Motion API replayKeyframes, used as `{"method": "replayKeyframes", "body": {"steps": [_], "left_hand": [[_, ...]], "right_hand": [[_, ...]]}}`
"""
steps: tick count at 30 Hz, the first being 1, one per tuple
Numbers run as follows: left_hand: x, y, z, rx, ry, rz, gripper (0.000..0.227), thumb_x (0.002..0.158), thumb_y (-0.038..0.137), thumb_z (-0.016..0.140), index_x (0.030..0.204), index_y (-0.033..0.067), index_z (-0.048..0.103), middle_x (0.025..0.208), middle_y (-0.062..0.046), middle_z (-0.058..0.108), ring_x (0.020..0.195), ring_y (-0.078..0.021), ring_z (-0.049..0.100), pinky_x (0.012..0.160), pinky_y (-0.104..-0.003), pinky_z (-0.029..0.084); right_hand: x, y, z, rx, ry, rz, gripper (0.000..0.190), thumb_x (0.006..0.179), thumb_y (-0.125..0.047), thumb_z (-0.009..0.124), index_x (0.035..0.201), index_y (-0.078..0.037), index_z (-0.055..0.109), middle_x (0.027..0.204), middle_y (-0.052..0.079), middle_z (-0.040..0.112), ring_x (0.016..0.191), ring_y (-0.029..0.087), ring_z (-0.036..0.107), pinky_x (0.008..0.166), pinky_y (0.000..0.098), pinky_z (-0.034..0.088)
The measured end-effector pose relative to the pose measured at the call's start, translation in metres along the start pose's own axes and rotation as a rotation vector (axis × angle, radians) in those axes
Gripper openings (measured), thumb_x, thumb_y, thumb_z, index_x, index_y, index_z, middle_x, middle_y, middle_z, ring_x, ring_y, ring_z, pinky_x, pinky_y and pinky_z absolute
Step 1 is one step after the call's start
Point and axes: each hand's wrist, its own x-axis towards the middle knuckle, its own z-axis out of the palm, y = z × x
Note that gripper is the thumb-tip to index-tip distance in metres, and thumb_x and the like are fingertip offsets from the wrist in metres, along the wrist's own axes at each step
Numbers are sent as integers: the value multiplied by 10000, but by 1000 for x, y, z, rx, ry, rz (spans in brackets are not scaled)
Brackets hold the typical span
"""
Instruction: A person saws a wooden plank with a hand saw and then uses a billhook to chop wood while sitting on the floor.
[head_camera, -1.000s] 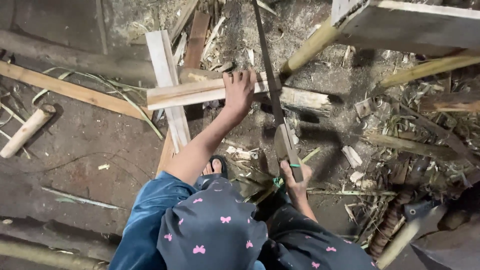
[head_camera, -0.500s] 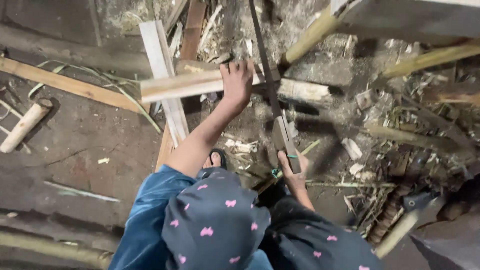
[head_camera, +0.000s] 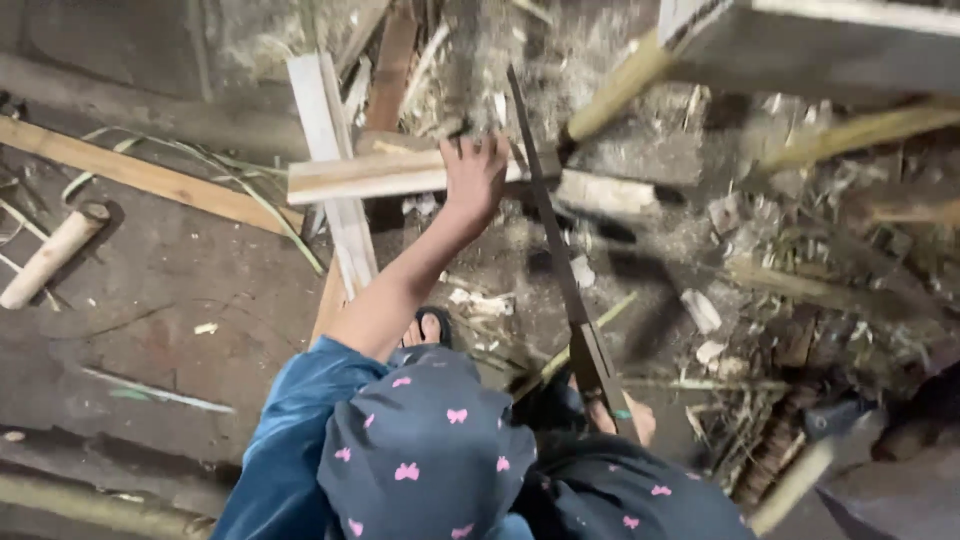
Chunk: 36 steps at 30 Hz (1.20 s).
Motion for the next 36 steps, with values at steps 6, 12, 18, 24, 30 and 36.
{"method": "replayKeyframes", "body": {"steps": [6, 12, 18, 24, 30, 36], "left_hand": [[-10, -5, 18, 86, 134, 67, 411, 748, 234, 658, 1074, 2, 563, 951, -217, 562, 869, -442, 543, 808, -708, 364], [0, 5, -28, -35, -443, -35, 392, 810, 56, 626, 1178, 40, 490, 1129, -188, 535, 1047, -399, 482, 968, -665, 221], [-11, -5, 20, 22, 100, 36, 201, 756, 70, 573, 956, 68, 595, 802, -161, 589, 807, -406, 536, 788, -697, 334], [-4, 0, 20, 52, 107, -19, 128, 746, 102, 584, 872, 97, 606, 750, -138, 586, 802, -403, 540, 789, -686, 341], [-2, 1, 20, 73, 109, -40, 127, 757, 112, 580, 878, 97, 615, 748, -128, 593, 813, -408, 545, 801, -687, 344], [-3, 1, 23, 64, 112, -47, 135, 751, 101, 582, 882, 88, 611, 759, -148, 592, 843, -438, 547, 813, -699, 338]], "right_hand": [[86, -68, -51, -19, -141, -10, 250, 688, -131, 743, 886, -7, 654, 708, 96, 605, 590, 175, 512, 590, 293, 411], [182, -179, -30, -52, -249, -5, 170, 737, -99, 676, 846, 23, 630, 671, 93, 588, 527, 178, 469, 516, 300, 395], [235, -260, 71, 327, -229, -116, 187, 722, -128, 736, 630, -43, 597, 516, 87, 525, 493, 116, 427, 510, 274, 396], [241, -285, 92, 474, -240, 10, 226, 785, -159, 668, 608, -55, 573, 485, 63, 534, 469, 95, 436, 474, 258, 401], [241, -291, 102, 497, -247, -2, 247, 795, -201, 668, 609, -57, 592, 465, 55, 532, 426, 83, 432, 421, 243, 383], [241, -297, 106, 524, -236, -11, 284, 825, -217, 649, 602, -61, 566, 479, 44, 514, 433, 78, 416, 424, 238, 372]]}}
